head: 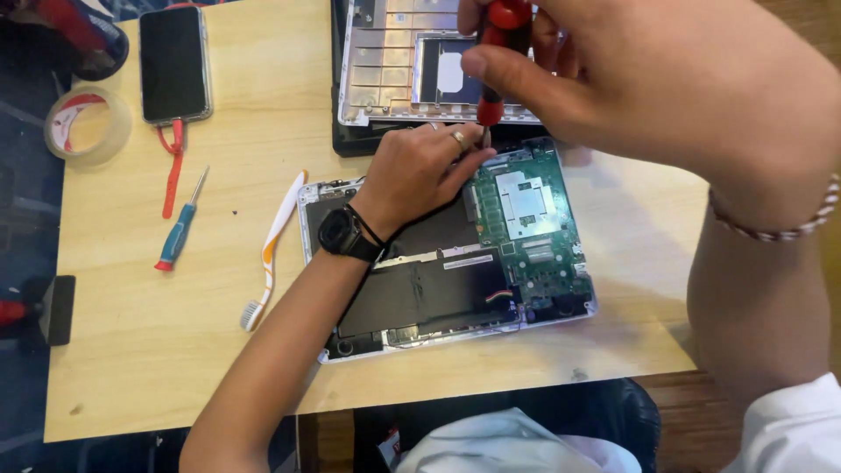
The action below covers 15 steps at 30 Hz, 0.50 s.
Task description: Disassembling a laptop by removing screws and the motherboard, then cleaning the board with a toothbrush.
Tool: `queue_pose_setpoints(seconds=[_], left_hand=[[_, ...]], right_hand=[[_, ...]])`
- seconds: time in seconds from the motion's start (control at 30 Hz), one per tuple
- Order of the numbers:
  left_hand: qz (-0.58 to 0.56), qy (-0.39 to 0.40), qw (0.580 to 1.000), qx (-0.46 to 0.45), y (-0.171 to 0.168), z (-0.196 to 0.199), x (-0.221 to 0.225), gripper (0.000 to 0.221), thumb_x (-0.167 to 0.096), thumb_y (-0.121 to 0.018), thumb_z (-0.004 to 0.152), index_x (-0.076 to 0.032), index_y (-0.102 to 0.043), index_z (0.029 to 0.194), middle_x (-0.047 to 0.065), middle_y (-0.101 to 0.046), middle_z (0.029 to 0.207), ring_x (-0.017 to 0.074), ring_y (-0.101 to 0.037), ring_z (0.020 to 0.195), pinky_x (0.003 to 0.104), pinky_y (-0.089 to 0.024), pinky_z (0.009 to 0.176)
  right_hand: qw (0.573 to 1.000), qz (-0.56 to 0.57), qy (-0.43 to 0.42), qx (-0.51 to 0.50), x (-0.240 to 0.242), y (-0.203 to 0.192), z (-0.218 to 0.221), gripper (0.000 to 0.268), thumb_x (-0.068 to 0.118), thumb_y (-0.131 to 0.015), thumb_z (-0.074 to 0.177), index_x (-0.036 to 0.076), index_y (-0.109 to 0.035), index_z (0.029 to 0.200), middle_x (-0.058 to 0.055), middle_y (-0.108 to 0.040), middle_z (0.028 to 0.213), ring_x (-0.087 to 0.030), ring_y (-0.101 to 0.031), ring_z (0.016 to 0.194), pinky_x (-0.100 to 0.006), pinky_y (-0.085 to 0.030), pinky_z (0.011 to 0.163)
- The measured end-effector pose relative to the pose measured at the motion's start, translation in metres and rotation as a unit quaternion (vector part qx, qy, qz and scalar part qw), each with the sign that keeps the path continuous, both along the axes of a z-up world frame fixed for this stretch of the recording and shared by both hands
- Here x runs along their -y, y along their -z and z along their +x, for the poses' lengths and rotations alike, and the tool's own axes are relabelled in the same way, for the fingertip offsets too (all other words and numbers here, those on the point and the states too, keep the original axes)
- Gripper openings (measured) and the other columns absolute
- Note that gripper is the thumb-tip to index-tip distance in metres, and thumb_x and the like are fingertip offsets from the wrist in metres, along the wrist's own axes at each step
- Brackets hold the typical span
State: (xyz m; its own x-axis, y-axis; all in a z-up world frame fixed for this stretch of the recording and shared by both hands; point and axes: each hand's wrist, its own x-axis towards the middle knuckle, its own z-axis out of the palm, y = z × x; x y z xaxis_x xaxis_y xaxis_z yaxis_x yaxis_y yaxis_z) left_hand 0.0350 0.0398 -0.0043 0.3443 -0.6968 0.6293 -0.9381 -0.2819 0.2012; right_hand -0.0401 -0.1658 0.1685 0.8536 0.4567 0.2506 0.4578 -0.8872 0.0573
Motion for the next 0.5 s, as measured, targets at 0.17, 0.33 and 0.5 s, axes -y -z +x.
queue_pose_setpoints(seconds=[0.17, 0.33, 0.5], left_hand=[[0.010, -0.013, 1.000, -0.001, 0.003, 0.000, -0.003, 0.018, -0.027, -0.065, 0.106, -0.010, -0.061, 0.107, 0.005, -0.070, 0.074, 0.0251, -0.068, 0.064, 0.039, -0.045, 0.049], [0.008, -0.006, 0.999, -0.048, -0.005, 0.001, -0.006, 0.018, -0.028, -0.060, 0.105, -0.010, -0.061, 0.102, 0.005, -0.072, 0.079, 0.0283, -0.071, 0.070, 0.041, -0.046, 0.052], [-0.007, -0.003, 0.999, -0.050, -0.008, -0.001, -0.015, 0.018, -0.028, -0.060, 0.105, -0.012, -0.066, 0.105, 0.003, -0.075, 0.085, 0.0256, -0.073, 0.074, 0.038, -0.045, 0.048]], right_hand=[[0.997, 0.025, 0.070, -0.007, -0.014, 0.003, 0.000, 0.043, 0.052, -0.062, 0.127, 0.012, -0.071, 0.111, -0.006, -0.068, 0.079, -0.032, -0.063, 0.064, -0.048, -0.041, 0.045], [0.999, 0.035, -0.013, 0.007, -0.021, -0.008, 0.006, 0.024, 0.030, -0.064, 0.110, 0.009, -0.065, 0.119, -0.013, -0.066, 0.098, -0.037, -0.060, 0.077, -0.050, -0.045, 0.058], [0.999, 0.019, -0.046, -0.011, -0.020, -0.002, 0.009, 0.022, 0.022, -0.064, 0.108, 0.010, -0.064, 0.127, -0.004, -0.065, 0.094, -0.022, -0.061, 0.073, -0.039, -0.048, 0.066]])
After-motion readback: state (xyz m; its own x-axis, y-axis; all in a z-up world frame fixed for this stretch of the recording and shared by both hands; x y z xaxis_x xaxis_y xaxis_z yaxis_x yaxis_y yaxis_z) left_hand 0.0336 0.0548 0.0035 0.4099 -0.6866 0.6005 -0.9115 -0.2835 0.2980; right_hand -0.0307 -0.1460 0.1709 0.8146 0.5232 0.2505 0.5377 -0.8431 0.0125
